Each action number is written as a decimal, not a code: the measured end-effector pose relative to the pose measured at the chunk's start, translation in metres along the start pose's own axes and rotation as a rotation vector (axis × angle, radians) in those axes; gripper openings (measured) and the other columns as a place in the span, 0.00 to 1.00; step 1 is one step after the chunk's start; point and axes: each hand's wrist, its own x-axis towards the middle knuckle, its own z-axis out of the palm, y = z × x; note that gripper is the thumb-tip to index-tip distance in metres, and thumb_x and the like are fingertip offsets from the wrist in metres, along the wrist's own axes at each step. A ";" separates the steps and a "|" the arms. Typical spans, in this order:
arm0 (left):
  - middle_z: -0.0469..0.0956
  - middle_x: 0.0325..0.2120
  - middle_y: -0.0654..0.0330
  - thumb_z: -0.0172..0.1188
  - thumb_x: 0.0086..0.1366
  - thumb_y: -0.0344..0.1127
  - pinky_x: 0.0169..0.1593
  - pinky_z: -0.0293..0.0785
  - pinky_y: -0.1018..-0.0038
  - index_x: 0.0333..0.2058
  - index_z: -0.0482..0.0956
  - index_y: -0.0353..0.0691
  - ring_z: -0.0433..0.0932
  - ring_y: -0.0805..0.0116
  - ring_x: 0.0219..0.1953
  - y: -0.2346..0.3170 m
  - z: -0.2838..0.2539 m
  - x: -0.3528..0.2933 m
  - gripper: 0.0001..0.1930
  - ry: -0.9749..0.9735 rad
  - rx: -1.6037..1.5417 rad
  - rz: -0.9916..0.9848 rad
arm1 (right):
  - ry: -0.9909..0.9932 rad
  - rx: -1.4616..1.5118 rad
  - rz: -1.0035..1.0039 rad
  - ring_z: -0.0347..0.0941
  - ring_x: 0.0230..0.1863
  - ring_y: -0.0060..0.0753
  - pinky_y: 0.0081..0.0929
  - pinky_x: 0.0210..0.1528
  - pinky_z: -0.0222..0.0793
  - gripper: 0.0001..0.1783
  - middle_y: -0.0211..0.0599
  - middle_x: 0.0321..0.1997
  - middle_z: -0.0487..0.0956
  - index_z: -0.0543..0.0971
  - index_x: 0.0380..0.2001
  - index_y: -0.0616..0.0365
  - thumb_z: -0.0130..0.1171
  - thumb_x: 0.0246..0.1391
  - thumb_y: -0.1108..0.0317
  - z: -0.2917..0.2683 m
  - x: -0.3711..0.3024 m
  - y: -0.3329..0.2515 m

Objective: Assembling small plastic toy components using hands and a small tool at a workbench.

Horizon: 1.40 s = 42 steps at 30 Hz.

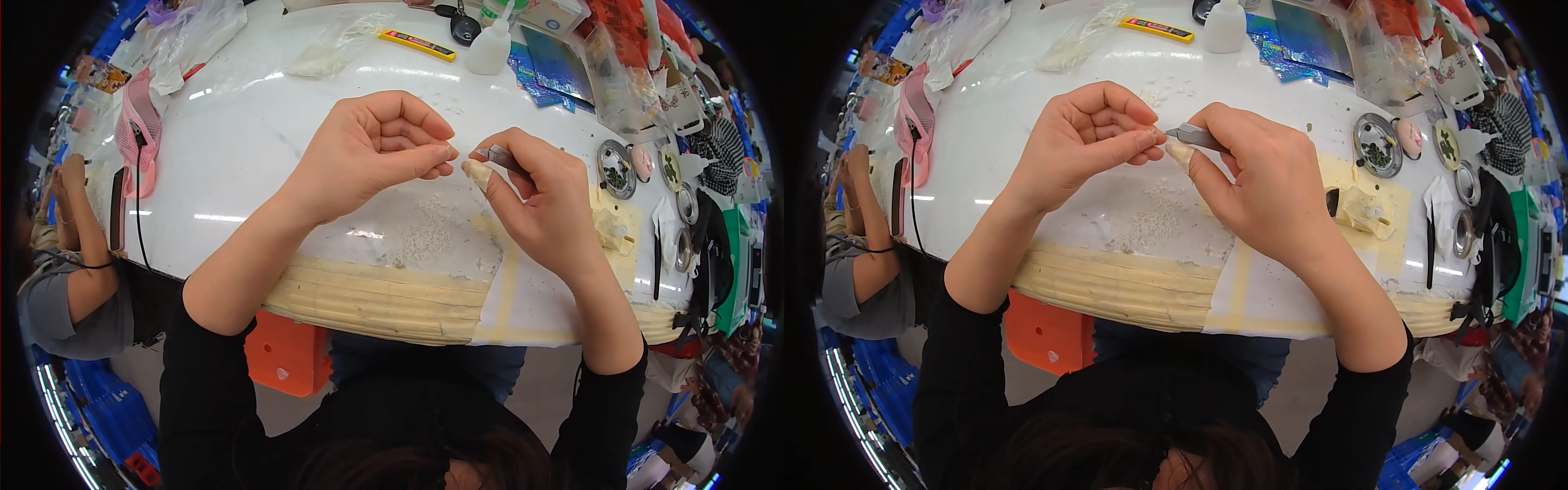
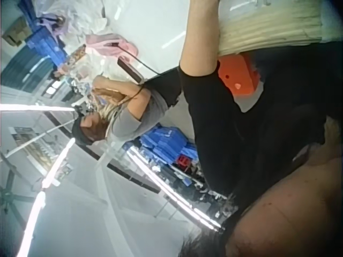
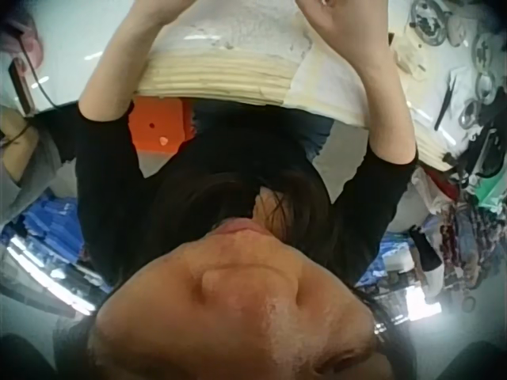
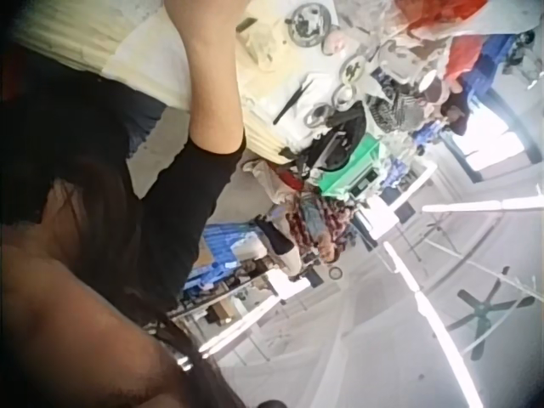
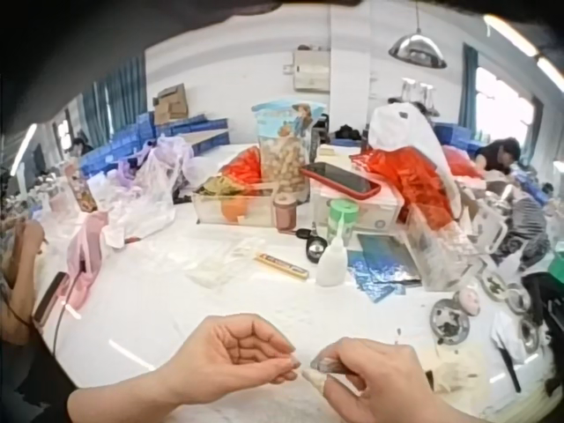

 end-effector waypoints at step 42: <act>0.82 0.29 0.58 0.62 0.61 0.22 0.38 0.81 0.80 0.35 0.81 0.30 0.83 0.74 0.32 -0.011 0.015 -0.011 0.04 0.039 0.251 0.312 | 0.063 0.060 -0.118 0.69 0.20 0.19 0.18 0.23 0.64 0.13 0.29 0.27 0.77 0.77 0.35 0.59 0.59 0.42 0.81 0.005 -0.005 -0.002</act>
